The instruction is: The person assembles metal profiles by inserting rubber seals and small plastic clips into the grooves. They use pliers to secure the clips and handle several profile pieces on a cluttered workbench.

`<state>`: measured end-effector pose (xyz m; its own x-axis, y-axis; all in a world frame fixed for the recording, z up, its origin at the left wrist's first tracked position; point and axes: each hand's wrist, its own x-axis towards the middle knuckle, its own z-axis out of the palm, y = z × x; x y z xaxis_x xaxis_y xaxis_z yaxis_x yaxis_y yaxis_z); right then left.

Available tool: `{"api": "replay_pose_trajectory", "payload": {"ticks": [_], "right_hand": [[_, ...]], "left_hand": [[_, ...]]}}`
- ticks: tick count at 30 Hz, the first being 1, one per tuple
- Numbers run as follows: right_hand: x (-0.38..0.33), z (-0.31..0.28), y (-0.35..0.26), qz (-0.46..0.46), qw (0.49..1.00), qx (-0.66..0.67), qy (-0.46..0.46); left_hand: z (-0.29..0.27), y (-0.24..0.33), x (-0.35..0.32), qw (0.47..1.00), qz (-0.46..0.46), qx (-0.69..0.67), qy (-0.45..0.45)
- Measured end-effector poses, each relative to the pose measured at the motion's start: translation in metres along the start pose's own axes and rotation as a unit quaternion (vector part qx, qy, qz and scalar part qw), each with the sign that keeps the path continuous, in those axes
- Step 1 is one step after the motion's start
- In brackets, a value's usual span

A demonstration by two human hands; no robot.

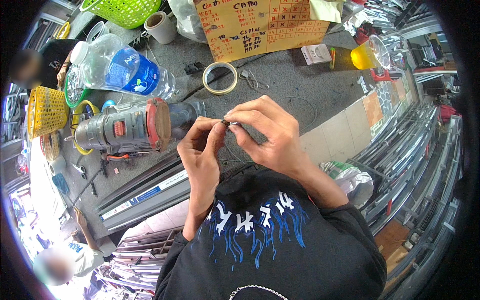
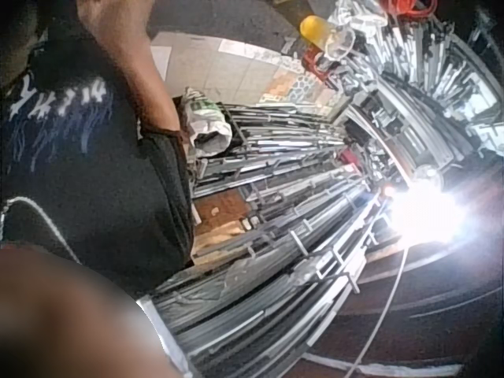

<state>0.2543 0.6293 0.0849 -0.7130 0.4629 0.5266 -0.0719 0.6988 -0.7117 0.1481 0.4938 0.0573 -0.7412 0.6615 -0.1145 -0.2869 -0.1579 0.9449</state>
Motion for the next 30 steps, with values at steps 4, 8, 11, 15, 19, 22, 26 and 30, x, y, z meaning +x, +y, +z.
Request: {"api": "replay_pose_trajectory", "payload": {"ticks": [4,8,11,15,19,22,26,30], "right_hand": [[0.001,-0.001,0.003,-0.012,1.000,-0.014,-0.001],[0.001,0.000,0.007,-0.015,0.999,-0.038,0.015],[0.001,0.001,0.010,-0.021,0.998,-0.057,0.022],[0.001,0.001,0.014,-0.020,0.997,-0.073,0.020],[0.001,-0.003,0.022,-0.014,0.995,-0.100,0.016],[0.001,-0.006,0.029,-0.030,0.993,-0.110,0.006],[0.002,-0.010,0.028,0.002,0.995,-0.095,-0.011],[0.003,-0.024,0.018,0.130,0.987,0.073,-0.059]], "left_hand": [[-0.002,0.000,0.000,1.000,0.008,0.018,-0.007],[-0.001,-0.001,0.000,1.000,0.015,0.021,-0.014],[0.000,-0.001,0.000,0.999,0.018,0.034,-0.016],[0.001,0.001,-0.001,0.999,0.012,0.037,-0.017],[0.001,0.005,-0.001,0.995,0.037,0.093,-0.029],[0.003,0.006,-0.001,0.990,0.056,0.122,-0.039],[0.005,0.003,0.000,0.986,0.066,0.145,-0.040],[0.001,0.001,0.002,0.981,0.070,0.176,-0.034]]}}
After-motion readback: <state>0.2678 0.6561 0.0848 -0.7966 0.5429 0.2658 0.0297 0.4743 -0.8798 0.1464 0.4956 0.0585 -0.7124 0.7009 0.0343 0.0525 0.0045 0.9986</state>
